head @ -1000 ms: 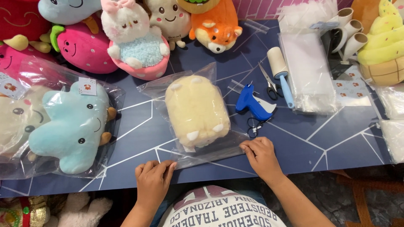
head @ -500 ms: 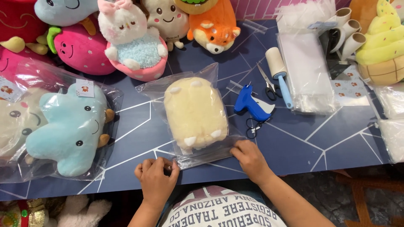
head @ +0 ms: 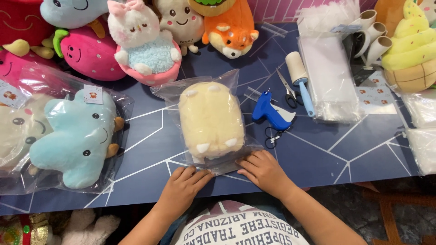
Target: The person attaches a tag to a small plush toy using a tagging gun, places the toy inside a clear plastic bag, and then folds the bag.
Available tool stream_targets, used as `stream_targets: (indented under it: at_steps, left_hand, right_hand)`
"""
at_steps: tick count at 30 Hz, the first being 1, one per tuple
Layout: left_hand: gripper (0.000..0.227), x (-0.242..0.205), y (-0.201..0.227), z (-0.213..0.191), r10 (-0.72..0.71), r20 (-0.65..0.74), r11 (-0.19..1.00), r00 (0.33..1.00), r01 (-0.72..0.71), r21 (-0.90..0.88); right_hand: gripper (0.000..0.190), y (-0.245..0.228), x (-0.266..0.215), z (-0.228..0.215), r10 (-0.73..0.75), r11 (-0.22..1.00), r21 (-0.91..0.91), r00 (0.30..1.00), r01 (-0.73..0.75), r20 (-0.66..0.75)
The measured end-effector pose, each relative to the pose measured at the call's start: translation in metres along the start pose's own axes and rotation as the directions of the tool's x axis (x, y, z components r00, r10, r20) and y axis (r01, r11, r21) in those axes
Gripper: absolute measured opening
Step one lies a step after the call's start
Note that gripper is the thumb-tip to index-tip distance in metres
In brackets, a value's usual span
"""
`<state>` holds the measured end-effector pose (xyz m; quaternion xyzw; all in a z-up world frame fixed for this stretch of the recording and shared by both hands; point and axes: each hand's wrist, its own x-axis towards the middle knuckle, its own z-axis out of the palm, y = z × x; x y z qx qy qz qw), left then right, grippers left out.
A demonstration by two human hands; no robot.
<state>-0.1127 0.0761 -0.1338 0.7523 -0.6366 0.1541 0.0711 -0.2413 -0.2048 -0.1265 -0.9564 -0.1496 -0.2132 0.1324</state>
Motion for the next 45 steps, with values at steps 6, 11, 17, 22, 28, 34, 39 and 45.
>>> stream_targets:
  at_steps: [6, 11, 17, 22, 28, 34, 39, 45]
  left_hand:
    - [0.032, 0.021, 0.009, -0.007, -0.053, -0.178, 0.998, 0.983, 0.046, -0.039]
    - [0.033, 0.032, 0.011, 0.003, -0.118, -0.186, 0.993, 0.975, 0.119, -0.004]
    - [0.005, 0.046, 0.004, -0.016, -0.033, -0.328, 0.997, 0.944, 0.056, 0.059]
    - [0.015, 0.051, -0.003, -0.039, -0.043, -0.272, 0.985, 0.961, 0.087, 0.151]
    - [0.016, 0.06, -0.008, -0.056, -0.052, -0.284, 0.987, 0.957, 0.093, 0.134]
    - [0.023, 0.063, -0.006, -0.066, -0.039, -0.317, 0.997, 0.948, 0.06, 0.055]
    - [0.018, 0.053, -0.015, -0.056, -0.068, -0.286, 0.995, 0.956, 0.046, -0.085]
    - [0.028, 0.054, -0.024, -0.062, 0.005, -0.19, 0.968, 0.982, -0.053, -0.247]
  right_hand:
    - [0.014, -0.003, 0.008, 0.001, -0.162, 0.982, -0.107, 0.985, 0.155, -0.059]
    - [0.015, -0.006, 0.013, -0.004, -0.243, 0.958, -0.188, 0.962, 0.217, -0.126]
    - [0.015, -0.009, 0.015, -0.01, -0.21, 0.969, -0.172, 0.959, 0.178, -0.191]
    - [0.027, -0.015, 0.024, -0.025, -0.182, 0.962, -0.239, 0.96, 0.129, -0.215]
    - [0.006, -0.018, 0.043, -0.042, -0.159, 0.983, -0.14, 0.938, 0.121, -0.307]
    - [0.01, -0.024, 0.051, -0.061, -0.128, 0.991, -0.065, 0.939, 0.113, -0.318]
    - [0.011, -0.03, 0.052, -0.076, -0.145, 0.985, -0.13, 0.952, 0.113, -0.268]
    - [0.008, -0.028, 0.05, -0.083, -0.162, 0.984, -0.105, 0.958, 0.141, -0.234]
